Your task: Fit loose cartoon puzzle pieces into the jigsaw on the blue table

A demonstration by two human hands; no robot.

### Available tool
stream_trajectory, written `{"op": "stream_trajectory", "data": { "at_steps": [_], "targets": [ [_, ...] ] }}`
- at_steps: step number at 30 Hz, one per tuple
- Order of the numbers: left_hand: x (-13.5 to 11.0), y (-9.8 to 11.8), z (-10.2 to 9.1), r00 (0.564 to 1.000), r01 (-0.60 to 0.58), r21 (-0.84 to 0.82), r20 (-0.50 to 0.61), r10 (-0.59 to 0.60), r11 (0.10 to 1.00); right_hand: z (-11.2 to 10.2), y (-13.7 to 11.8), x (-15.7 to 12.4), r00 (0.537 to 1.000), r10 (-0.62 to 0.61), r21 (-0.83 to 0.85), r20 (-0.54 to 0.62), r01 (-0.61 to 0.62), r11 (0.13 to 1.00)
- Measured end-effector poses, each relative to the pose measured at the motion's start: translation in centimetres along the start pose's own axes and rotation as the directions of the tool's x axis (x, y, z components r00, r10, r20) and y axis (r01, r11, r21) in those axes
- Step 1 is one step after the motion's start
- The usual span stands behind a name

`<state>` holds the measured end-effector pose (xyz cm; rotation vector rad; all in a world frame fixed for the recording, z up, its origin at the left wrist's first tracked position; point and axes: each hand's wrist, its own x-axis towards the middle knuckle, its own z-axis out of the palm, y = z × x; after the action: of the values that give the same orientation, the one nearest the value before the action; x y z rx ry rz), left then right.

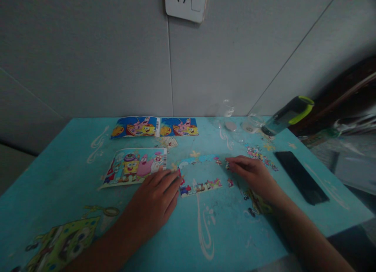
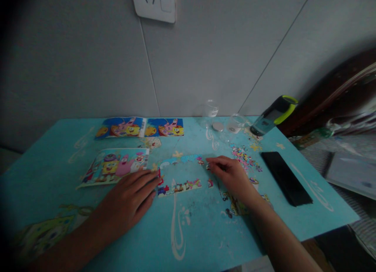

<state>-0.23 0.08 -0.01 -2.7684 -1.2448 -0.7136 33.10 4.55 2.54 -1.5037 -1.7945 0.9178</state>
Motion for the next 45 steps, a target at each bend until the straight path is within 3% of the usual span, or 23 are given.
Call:
{"op": "stream_trajectory", "data": {
  "at_steps": [5,13,18,23,30,39,45],
  "targets": [
    [-0.1,-0.1,0.1,1.0,0.006,0.0,0.022,-0.006,1.0,0.1,-0.1,0.2,0.992,0.129,0.072,-0.013,-0.128,0.989],
    [-0.1,-0.2,0.1,0.999,0.016,-0.002,0.03,-0.016,1.0,0.4,-0.4,-0.1,0.988,0.1,-0.181,-0.118,-0.121,0.976],
    [-0.1,-0.1,0.1,0.999,0.015,-0.004,0.037,-0.014,1.0,0.7,-0.1,-0.2,0.992,-0.003,-0.272,-0.128,-0.032,0.962],
    [0.0,-0.1,0.1,1.0,-0.005,0.009,0.03,0.005,1.0,0.9,0.4,-0.2,0.993,-0.107,-0.317,-0.044,0.087,0.944],
    [-0.1,-0.2,0.1,1.0,-0.012,0.013,0.024,0.011,1.0,1.1,-0.3,-0.3,0.993,-0.107,-0.285,0.051,0.117,0.951],
    [0.0,-0.1,0.0,1.0,-0.003,-0.001,0.016,0.003,1.0,1.2,0.0,-0.5,0.986,-0.157,-0.449,0.052,0.164,0.878],
    [-0.1,-0.1,0.1,0.999,0.008,0.001,0.034,-0.008,1.0,1.1,-0.2,-0.4,0.963,-0.237,-0.464,0.125,0.268,0.845]
  ]
}}
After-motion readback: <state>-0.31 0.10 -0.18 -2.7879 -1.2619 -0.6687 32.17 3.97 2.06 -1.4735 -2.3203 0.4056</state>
